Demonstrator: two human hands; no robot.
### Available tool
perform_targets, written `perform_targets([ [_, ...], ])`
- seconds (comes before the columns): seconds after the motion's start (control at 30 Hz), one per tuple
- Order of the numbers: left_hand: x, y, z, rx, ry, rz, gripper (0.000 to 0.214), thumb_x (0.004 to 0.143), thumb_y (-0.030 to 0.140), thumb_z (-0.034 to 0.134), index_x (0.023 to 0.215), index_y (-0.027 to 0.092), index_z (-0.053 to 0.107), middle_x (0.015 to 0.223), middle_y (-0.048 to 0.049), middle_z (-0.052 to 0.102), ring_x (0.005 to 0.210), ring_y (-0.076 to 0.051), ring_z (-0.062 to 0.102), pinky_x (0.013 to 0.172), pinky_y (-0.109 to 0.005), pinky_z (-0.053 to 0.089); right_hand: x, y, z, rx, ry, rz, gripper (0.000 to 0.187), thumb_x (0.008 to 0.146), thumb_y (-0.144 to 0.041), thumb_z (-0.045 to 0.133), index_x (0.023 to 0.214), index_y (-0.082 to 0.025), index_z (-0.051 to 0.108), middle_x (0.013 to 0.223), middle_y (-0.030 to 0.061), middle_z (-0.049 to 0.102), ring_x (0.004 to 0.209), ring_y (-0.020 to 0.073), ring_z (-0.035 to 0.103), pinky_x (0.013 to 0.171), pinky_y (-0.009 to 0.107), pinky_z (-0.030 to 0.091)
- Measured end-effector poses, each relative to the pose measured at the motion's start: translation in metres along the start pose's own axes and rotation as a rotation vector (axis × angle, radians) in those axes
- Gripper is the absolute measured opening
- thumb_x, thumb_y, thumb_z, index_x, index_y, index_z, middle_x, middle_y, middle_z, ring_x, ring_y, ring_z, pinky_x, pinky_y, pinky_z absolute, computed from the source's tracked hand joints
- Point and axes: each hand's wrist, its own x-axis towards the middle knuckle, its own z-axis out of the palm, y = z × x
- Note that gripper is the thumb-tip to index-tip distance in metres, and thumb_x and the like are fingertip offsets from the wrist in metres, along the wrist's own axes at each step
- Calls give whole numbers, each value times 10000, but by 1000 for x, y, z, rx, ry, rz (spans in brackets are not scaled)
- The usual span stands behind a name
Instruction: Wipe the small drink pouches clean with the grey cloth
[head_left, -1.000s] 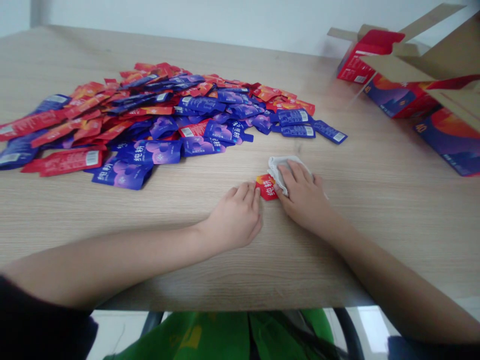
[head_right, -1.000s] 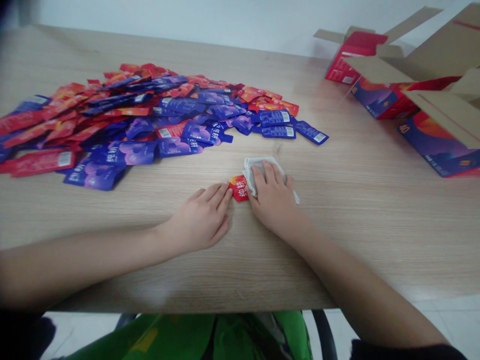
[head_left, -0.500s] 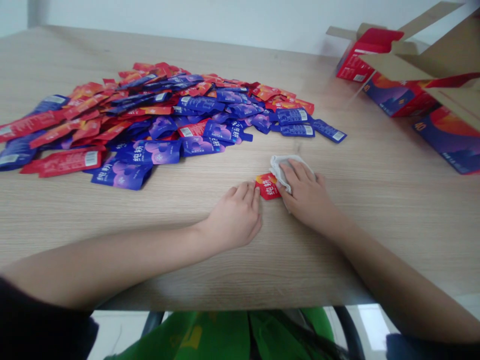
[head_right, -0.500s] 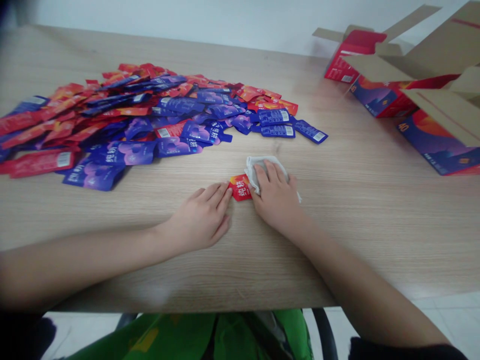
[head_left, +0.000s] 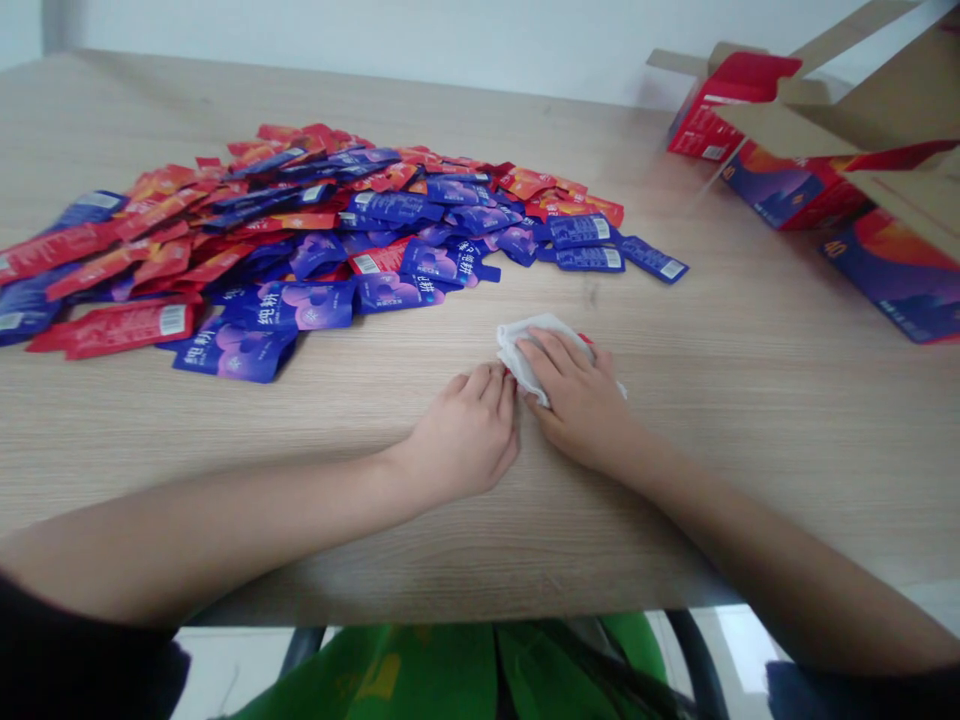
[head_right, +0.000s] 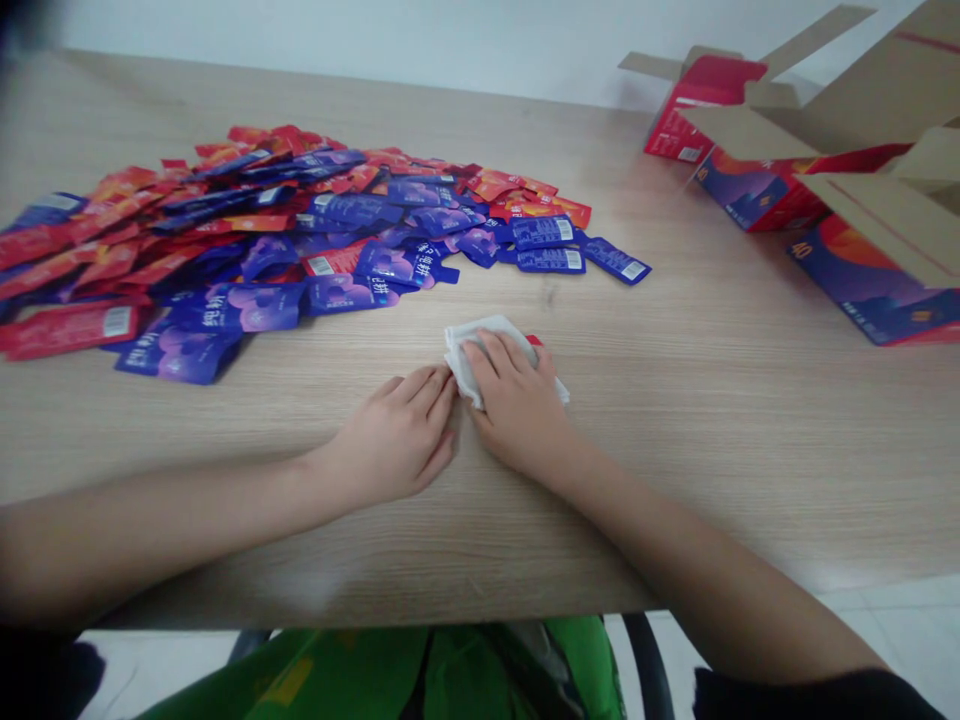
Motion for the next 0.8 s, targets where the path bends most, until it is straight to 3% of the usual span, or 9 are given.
perform_targets([
  [0.1,-1,1,1,10,-5,-11,559,952,299,398,1336,-90,513,1341,-295,566,1227,-365,549,962,-443,472,2,18,-2,14,-16,117,537,982,-365,321,1459,-130,399,1550,160,395,1401,303,353,1066,562,286],
  [0.23,-1,2,1,17,-16,-26,557,949,304,406,1334,-82,519,1341,-284,573,1222,-361,554,945,-439,475,3,26,-1,19,2,189,529,987,-385,309,1443,-139,420,1535,175,411,1381,321,377,1042,573,313],
  [0.53,1,1,-3,-5,-28,-1,463,953,277,392,1198,-38,626,1217,-259,642,1177,-357,572,912,-436,492,-1,-4,-1,-2,15,-58,511,982,-332,324,1438,-129,434,1532,172,416,1390,305,353,1088,531,241],
  [0.67,0,1,-3,4,-17,-10,543,951,284,403,1320,-97,521,1329,-303,570,1230,-369,547,958,-449,468,1,12,-3,-14,-1,62,526,979,-360,335,1451,-143,416,1537,156,415,1383,302,373,1064,524,295],
  [0.8,-1,2,-2,-1,-29,-23,551,955,295,395,1333,-89,514,1345,-297,563,1232,-362,553,958,-442,468,2,22,-4,-34,-9,154,528,978,-370,325,1440,-132,424,1530,173,415,1366,323,390,1023,545,334],
])
